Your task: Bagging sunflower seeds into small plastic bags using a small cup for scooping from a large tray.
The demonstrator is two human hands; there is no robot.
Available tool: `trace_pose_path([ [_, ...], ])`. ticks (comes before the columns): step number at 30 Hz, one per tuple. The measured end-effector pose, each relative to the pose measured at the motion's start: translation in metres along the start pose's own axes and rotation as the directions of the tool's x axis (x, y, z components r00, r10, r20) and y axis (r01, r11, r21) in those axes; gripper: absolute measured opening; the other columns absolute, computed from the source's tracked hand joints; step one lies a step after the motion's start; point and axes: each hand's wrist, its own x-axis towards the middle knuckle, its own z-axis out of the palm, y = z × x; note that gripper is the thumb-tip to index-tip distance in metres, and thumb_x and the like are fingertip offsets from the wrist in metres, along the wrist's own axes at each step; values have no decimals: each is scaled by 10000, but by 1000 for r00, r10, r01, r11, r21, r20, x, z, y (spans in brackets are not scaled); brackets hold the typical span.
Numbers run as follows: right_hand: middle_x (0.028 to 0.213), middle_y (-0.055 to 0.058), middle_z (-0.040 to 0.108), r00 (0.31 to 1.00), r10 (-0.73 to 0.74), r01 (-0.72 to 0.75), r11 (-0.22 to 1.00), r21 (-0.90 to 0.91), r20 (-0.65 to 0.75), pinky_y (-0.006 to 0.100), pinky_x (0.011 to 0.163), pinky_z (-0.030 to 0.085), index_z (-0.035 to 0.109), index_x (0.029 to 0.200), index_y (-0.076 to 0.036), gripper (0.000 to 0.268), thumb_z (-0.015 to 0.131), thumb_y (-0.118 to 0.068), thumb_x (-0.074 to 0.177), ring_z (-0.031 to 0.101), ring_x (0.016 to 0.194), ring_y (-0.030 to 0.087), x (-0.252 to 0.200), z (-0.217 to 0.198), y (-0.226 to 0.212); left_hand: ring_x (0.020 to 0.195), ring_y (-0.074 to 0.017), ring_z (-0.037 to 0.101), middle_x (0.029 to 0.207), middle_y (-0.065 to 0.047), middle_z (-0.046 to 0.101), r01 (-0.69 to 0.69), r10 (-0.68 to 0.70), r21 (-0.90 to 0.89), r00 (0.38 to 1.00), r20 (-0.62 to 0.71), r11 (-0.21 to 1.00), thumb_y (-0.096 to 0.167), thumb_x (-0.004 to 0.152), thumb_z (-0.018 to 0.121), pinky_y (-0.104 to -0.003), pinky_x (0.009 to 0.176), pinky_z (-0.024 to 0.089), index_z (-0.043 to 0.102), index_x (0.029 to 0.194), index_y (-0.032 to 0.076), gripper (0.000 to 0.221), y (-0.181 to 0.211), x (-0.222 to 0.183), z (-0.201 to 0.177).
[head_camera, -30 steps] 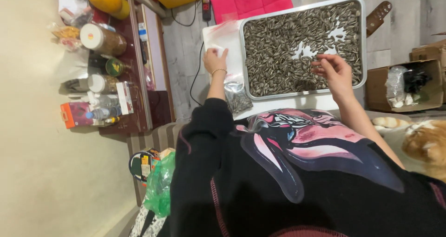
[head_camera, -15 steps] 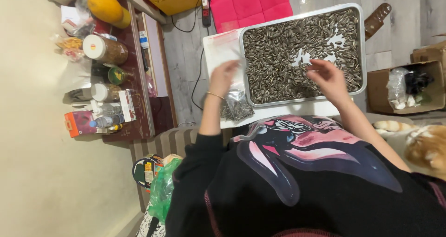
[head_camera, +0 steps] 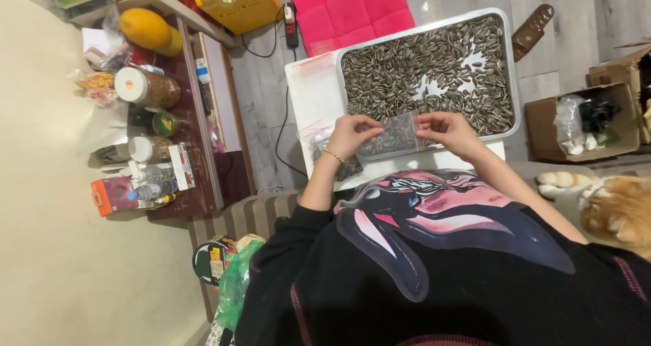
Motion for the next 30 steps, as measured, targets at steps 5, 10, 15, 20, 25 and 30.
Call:
trace_pose_path([
  [5,938,69,732,994,-83,86,995,43,-76,208,775,570,623,1333,-19,527,793,-8,834,684,827,76,-4,12,-10,689,-107,718,741,-1,770,14,-16,-38,999,-52,999,317,835,837,-236,691,565,804,960,215,164,-9,0,8],
  [10,813,70,700,947,-241,241,970,-23,-212,220,679,528,574,1418,-47,538,756,-15,912,630,706,93,-8,24,-15,708,-177,739,750,-48,771,-16,10,-44,990,-143,999,323,875,820,-296,721,580,799,945,165,174,0,-5,14],
  [15,711,-11,669,901,-261,261,964,-47,-346,157,626,461,653,1199,-68,276,750,-47,941,548,639,18,-5,26,-9,805,-232,756,807,-33,778,-134,154,112,969,-192,985,342,910,779,-326,756,593,794,944,211,136,9,-6,14],
  [20,670,-34,668,893,-257,254,966,-57,-370,134,602,427,694,1093,-88,174,754,-69,931,523,605,-1,2,18,5,843,-215,750,835,-8,780,-191,232,190,948,-219,963,361,921,767,-314,775,593,791,933,241,123,8,-6,20],
  [25,633,-11,655,912,-216,231,973,2,-349,141,570,429,717,1103,-104,209,760,-61,903,521,573,2,4,17,10,867,-246,742,856,-21,779,-183,225,202,952,-208,962,371,936,743,-357,779,594,789,941,243,136,11,-12,16],
  [30,623,29,670,912,-258,261,965,-34,-318,166,556,444,737,983,-63,181,839,-61,834,558,559,34,-2,22,-6,874,-256,742,853,-32,776,-181,238,255,947,-216,950,381,934,741,-370,778,598,779,950,230,156,13,-16,15],
])
